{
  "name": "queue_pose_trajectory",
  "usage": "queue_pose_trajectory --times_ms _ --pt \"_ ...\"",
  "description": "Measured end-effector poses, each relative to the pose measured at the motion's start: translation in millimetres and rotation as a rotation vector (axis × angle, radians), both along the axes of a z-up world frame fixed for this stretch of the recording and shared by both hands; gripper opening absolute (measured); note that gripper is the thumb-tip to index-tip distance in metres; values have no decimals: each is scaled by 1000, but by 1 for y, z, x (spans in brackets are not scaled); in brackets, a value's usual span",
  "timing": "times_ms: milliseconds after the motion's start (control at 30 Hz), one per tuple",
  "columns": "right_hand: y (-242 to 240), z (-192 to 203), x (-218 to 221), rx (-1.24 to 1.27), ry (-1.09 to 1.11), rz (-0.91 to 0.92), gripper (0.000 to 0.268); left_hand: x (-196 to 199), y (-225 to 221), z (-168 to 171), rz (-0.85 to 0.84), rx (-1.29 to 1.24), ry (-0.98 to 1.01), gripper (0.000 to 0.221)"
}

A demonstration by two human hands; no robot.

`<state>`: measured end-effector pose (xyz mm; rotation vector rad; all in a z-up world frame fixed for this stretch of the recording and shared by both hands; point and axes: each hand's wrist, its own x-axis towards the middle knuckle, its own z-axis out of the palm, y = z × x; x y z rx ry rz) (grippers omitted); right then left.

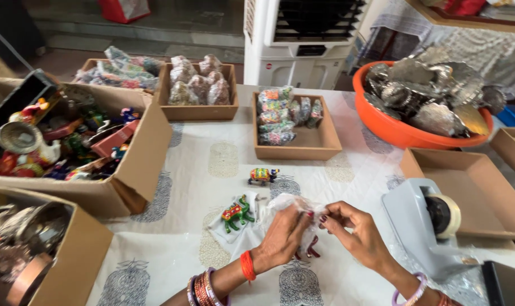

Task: Packing small decorative animal figurines into plastic bags.

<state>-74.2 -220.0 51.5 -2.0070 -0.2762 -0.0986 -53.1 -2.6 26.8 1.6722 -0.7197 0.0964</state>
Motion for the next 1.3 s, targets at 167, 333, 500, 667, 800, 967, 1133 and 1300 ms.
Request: queue_pose_trajectory --times_ms 167,333,500,667,800,967,1133,1300 --pt "-9 0 9 260 279 22 16 6 -10 -15 -9 -37 215 22" --pt "-12 -7 13 570 495 61 12 19 -26 -70 129 -93 247 29" --pt "-8 -19 10 802 574 7 12 24 -36 -103 141 -305 579 31" --pt "-1 -27 0 916 583 -88 12 6 -37 -58 21 -626 874 25" --pt "4 -21 -11 963 556 -146 10 -1 -43 -80 75 -557 766 30" --pt "2 -28 -16 968 570 -169 11 -8 -49 -88 136 -575 647 31" --pt "-2 -32 -23 962 567 -157 11 -13 -47 -70 111 -620 658 29" --pt "-14 -43 -26 962 588 -210 12 -13 -50 -76 96 -687 712 30"
